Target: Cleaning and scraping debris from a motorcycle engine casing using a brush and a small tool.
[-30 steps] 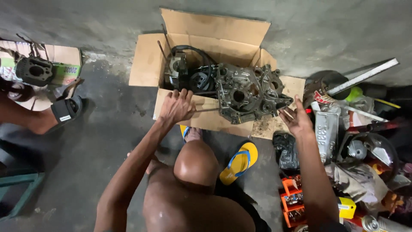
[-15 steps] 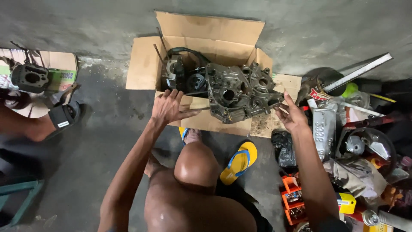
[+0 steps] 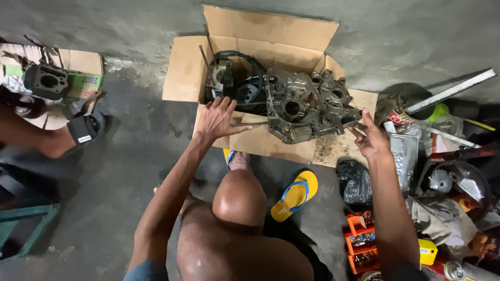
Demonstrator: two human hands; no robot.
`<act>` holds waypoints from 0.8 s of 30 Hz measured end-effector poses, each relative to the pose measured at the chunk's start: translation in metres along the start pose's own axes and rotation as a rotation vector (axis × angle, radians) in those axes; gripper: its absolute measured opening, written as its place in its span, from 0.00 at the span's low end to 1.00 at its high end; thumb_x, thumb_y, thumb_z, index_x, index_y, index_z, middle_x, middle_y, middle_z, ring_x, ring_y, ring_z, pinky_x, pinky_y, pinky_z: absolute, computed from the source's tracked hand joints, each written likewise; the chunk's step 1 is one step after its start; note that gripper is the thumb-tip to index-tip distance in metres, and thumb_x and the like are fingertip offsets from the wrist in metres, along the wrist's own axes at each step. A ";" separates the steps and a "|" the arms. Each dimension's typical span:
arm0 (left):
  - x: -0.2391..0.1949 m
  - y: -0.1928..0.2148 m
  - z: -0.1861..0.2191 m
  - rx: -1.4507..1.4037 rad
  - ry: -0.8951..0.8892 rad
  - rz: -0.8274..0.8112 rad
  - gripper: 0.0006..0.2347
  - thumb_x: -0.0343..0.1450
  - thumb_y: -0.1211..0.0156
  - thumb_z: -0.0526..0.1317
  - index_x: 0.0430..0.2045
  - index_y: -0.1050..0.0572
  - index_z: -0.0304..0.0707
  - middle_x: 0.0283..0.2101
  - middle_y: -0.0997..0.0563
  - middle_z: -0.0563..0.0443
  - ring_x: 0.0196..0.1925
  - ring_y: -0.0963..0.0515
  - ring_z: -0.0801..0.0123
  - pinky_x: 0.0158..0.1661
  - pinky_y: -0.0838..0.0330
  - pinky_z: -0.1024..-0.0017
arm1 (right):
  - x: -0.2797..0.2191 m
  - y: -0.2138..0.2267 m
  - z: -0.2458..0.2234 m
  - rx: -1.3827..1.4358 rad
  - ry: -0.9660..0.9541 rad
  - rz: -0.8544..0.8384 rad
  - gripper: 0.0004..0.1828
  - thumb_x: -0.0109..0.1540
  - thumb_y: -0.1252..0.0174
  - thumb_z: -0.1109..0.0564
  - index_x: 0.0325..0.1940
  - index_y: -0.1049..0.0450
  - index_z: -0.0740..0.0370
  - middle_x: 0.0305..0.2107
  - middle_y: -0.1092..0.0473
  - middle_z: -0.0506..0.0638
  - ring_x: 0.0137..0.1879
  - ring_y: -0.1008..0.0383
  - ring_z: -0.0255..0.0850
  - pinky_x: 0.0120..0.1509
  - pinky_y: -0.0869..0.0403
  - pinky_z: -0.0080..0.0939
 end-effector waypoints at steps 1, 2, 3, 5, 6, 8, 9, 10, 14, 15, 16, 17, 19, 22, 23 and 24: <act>-0.004 0.000 0.001 -0.001 0.001 -0.001 0.35 0.60 0.49 0.78 0.40 0.26 0.48 0.38 0.26 0.54 0.44 0.21 0.61 0.41 0.21 0.65 | -0.005 -0.003 -0.001 -0.002 -0.001 0.001 0.35 0.64 0.29 0.34 0.55 0.41 0.56 0.40 0.32 0.52 0.44 0.16 0.46 0.22 0.33 0.14; -0.007 -0.001 0.003 0.005 -0.001 -0.038 0.35 0.59 0.49 0.79 0.42 0.26 0.48 0.40 0.26 0.54 0.45 0.22 0.61 0.42 0.21 0.66 | -0.009 -0.005 -0.003 -0.022 -0.012 -0.011 0.33 0.63 0.30 0.33 0.53 0.39 0.54 0.40 0.32 0.51 0.43 0.17 0.45 0.22 0.33 0.14; -0.010 -0.002 0.004 0.008 -0.008 -0.077 0.36 0.59 0.49 0.79 0.43 0.26 0.49 0.41 0.27 0.54 0.46 0.23 0.61 0.42 0.21 0.66 | -0.015 -0.007 -0.003 -0.040 -0.025 -0.018 0.31 0.63 0.30 0.32 0.51 0.37 0.53 0.39 0.31 0.50 0.43 0.17 0.44 0.22 0.34 0.15; -0.005 0.023 0.011 0.038 -0.011 -0.072 0.35 0.60 0.49 0.79 0.43 0.26 0.49 0.43 0.27 0.55 0.48 0.25 0.61 0.43 0.23 0.66 | -0.015 -0.003 0.001 -0.015 -0.041 -0.020 0.31 0.63 0.30 0.33 0.50 0.37 0.54 0.39 0.32 0.50 0.44 0.17 0.45 0.23 0.35 0.14; -0.003 0.036 0.015 0.073 -0.011 -0.065 0.35 0.61 0.50 0.78 0.43 0.26 0.49 0.44 0.28 0.55 0.51 0.27 0.61 0.44 0.24 0.66 | -0.015 -0.001 0.003 0.009 -0.054 -0.027 0.30 0.62 0.29 0.34 0.49 0.37 0.54 0.38 0.32 0.50 0.45 0.17 0.46 0.23 0.36 0.14; -0.008 0.027 0.012 0.102 -0.050 -0.088 0.34 0.61 0.48 0.77 0.44 0.26 0.49 0.45 0.29 0.55 0.51 0.28 0.60 0.50 0.30 0.61 | -0.015 -0.004 0.001 0.001 -0.045 -0.018 0.31 0.62 0.29 0.34 0.49 0.37 0.54 0.39 0.32 0.50 0.45 0.17 0.46 0.23 0.37 0.14; -0.009 0.023 0.009 0.132 -0.099 -0.105 0.34 0.61 0.46 0.76 0.44 0.27 0.49 0.45 0.29 0.55 0.51 0.30 0.58 0.57 0.35 0.56 | -0.014 -0.006 0.001 0.003 -0.031 -0.005 0.31 0.62 0.29 0.34 0.49 0.37 0.54 0.39 0.32 0.50 0.46 0.16 0.46 0.23 0.37 0.14; -0.012 0.022 0.008 0.133 -0.100 -0.105 0.34 0.61 0.46 0.76 0.44 0.27 0.49 0.45 0.29 0.55 0.51 0.30 0.58 0.57 0.35 0.56 | -0.015 -0.007 0.001 0.004 -0.031 -0.006 0.31 0.62 0.29 0.34 0.49 0.37 0.54 0.39 0.32 0.50 0.46 0.16 0.46 0.23 0.37 0.14; -0.011 0.013 0.008 0.046 -0.079 -0.124 0.34 0.64 0.46 0.74 0.47 0.27 0.44 0.46 0.27 0.50 0.50 0.27 0.57 0.61 0.42 0.50 | -0.016 -0.006 -0.003 -0.011 -0.016 0.028 0.31 0.63 0.29 0.35 0.50 0.38 0.55 0.38 0.28 0.52 0.44 0.16 0.46 0.21 0.37 0.18; -0.014 0.011 0.009 0.028 -0.073 -0.125 0.34 0.65 0.46 0.74 0.46 0.27 0.43 0.44 0.26 0.51 0.50 0.26 0.58 0.62 0.43 0.51 | -0.017 -0.006 -0.002 -0.013 -0.024 0.039 0.33 0.63 0.29 0.35 0.51 0.39 0.56 0.39 0.27 0.52 0.45 0.16 0.46 0.22 0.36 0.18; -0.015 0.010 0.013 0.024 -0.075 -0.127 0.34 0.65 0.46 0.74 0.46 0.27 0.43 0.44 0.26 0.51 0.50 0.26 0.58 0.62 0.43 0.51 | -0.017 -0.004 0.000 -0.013 -0.026 0.042 0.33 0.63 0.29 0.35 0.51 0.39 0.56 0.39 0.27 0.52 0.45 0.16 0.46 0.22 0.36 0.18; -0.016 0.009 0.015 0.010 -0.048 -0.114 0.36 0.64 0.48 0.76 0.50 0.27 0.43 0.46 0.25 0.50 0.51 0.25 0.58 0.62 0.42 0.50 | -0.015 -0.003 0.001 -0.016 -0.016 0.037 0.36 0.63 0.28 0.34 0.53 0.42 0.57 0.40 0.27 0.53 0.46 0.16 0.47 0.23 0.37 0.20; -0.017 0.006 0.019 0.000 -0.021 -0.098 0.39 0.64 0.49 0.77 0.55 0.27 0.43 0.48 0.23 0.49 0.52 0.24 0.59 0.62 0.41 0.49 | -0.014 -0.001 0.003 -0.018 -0.002 0.028 0.39 0.62 0.28 0.33 0.56 0.44 0.58 0.41 0.27 0.54 0.48 0.16 0.48 0.24 0.37 0.22; -0.017 -0.002 0.021 -0.003 -0.006 -0.064 0.41 0.65 0.55 0.79 0.54 0.27 0.42 0.47 0.24 0.48 0.51 0.24 0.59 0.60 0.38 0.52 | -0.019 -0.002 0.003 -0.054 0.034 -0.021 0.42 0.65 0.30 0.31 0.58 0.45 0.61 0.44 0.27 0.56 0.52 0.17 0.48 0.28 0.35 0.27; -0.018 -0.005 0.020 0.000 0.000 -0.074 0.40 0.64 0.54 0.79 0.53 0.27 0.43 0.44 0.24 0.51 0.48 0.23 0.61 0.59 0.37 0.53 | -0.026 -0.006 0.000 -0.030 0.009 0.010 0.35 0.65 0.36 0.29 0.50 0.43 0.57 0.44 0.27 0.54 0.53 0.18 0.49 0.32 0.33 0.29; -0.018 -0.009 0.020 0.003 0.007 -0.085 0.39 0.63 0.53 0.79 0.52 0.27 0.44 0.41 0.24 0.54 0.46 0.22 0.63 0.59 0.35 0.55 | -0.032 -0.009 -0.003 -0.007 -0.016 0.040 0.30 0.66 0.41 0.27 0.41 0.40 0.52 0.44 0.27 0.52 0.53 0.18 0.50 0.36 0.30 0.31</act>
Point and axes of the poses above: each hand's wrist, its own x-axis towards the middle knuckle, its own y-axis out of the back of the hand, z = x × y, the point moved 1 cm from there along x, towards the middle knuckle
